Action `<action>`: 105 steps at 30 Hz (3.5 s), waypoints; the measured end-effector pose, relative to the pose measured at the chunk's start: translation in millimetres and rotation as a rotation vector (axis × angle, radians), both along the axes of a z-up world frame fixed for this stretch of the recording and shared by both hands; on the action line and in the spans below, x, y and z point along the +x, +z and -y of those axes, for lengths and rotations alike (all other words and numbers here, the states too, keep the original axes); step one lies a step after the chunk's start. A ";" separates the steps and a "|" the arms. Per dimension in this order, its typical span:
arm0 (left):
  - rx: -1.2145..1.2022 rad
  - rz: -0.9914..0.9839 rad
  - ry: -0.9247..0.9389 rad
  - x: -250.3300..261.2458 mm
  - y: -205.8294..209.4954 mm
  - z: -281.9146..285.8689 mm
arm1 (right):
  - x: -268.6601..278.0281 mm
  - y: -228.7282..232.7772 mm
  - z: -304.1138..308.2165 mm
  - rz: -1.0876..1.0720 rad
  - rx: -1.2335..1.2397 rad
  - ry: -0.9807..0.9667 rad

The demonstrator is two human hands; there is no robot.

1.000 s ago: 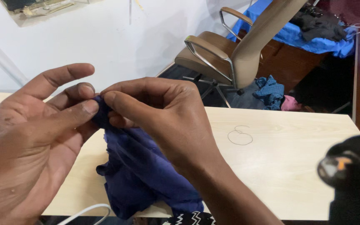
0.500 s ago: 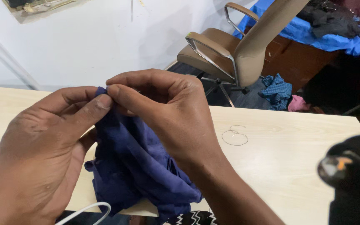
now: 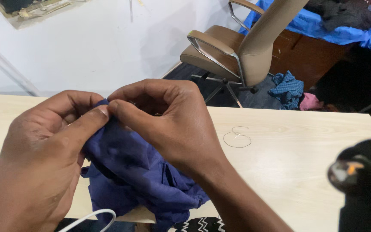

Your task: The person sews a button onto a blue shirt using a needle and thread. They repeatedly pass the needle through the button and fabric, pulling the thread to secure the button in place.

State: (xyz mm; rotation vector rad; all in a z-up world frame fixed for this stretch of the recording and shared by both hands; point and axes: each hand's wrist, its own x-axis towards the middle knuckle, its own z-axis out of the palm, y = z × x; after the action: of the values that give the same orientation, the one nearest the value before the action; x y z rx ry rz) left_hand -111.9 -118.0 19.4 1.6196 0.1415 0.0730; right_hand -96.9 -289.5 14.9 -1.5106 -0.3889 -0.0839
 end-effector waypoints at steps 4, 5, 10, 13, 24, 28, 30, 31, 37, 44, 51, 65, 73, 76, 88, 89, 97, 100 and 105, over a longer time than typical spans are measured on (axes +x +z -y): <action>0.059 0.012 -0.008 -2.8 -4.9 0.6 | -1.4 -2.2 -1.8 0.012 -0.018 -0.010; 0.058 0.010 -0.008 -2.7 -5.7 0.6 | -1.8 -3.1 -2.9 0.034 -0.023 -0.012; -0.185 -0.023 -0.061 2.0 -4.7 3.8 | -3.6 -4.7 -0.3 0.086 -0.007 -0.012; -0.184 -0.030 -0.068 5.8 -6.7 6.4 | -1.9 -7.0 1.4 0.096 -0.025 -0.035; -0.261 -0.090 -0.142 28.1 -4.8 5.1 | 6.2 -10.4 14.8 0.113 -0.075 -0.167; -0.265 -0.099 -0.129 32.2 -6.8 2.2 | 6.4 -12.7 15.1 0.114 -0.005 -0.143; -0.330 -0.083 -0.130 31.1 -7.4 1.1 | 7.8 -13.0 12.7 0.022 0.133 -0.106; -0.332 -0.092 -0.106 30.5 -7.5 0.8 | 7.4 -12.7 12.1 0.038 0.131 -0.111; -0.313 -0.065 -0.046 26.7 -4.5 3.8 | -0.5 -3.5 9.0 0.222 -0.116 -0.231; -0.384 -0.036 -0.047 22.3 -7.3 3.7 | -4.2 5.6 6.3 0.329 -0.231 -0.269; -0.320 -0.070 -0.057 18.5 -9.1 3.7 | -6.1 7.5 7.1 0.413 -0.300 -0.318; -0.328 -0.071 -0.115 13.6 -10.6 -2.5 | -9.2 0.1 10.0 0.141 -0.041 -0.141; -0.327 -0.082 -0.150 11.0 -9.9 -4.8 | -8.2 -7.6 11.1 -0.121 0.224 0.016; -0.316 -0.130 -0.164 10.9 -9.3 -5.9 | -7.5 -11.2 12.1 -0.221 0.303 0.066; -0.384 -0.132 -0.067 7.1 -12.1 -2.1 | -0.9 -25.5 20.7 -0.287 0.604 0.237; -0.390 -0.110 -0.072 7.7 -11.4 -1.2 | -0.7 -23.3 21.3 -0.293 0.505 0.147; -0.260 -0.006 0.005 1.0 6.5 14.3 | -15.9 -2.5 14.0 0.133 0.033 -0.047; -0.240 0.033 0.039 -1.0 12.4 19.4 | -17.4 3.2 16.2 0.256 -0.032 -0.089; -0.208 0.023 0.094 -2.2 17.9 22.2 | -18.8 9.0 17.9 0.346 -0.157 -0.214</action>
State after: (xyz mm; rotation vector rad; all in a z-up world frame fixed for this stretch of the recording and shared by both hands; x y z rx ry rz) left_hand -114.1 -140.3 37.3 1.4042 0.2008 0.1449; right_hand -115.7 -307.4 23.9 -1.6924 -0.5178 -0.4985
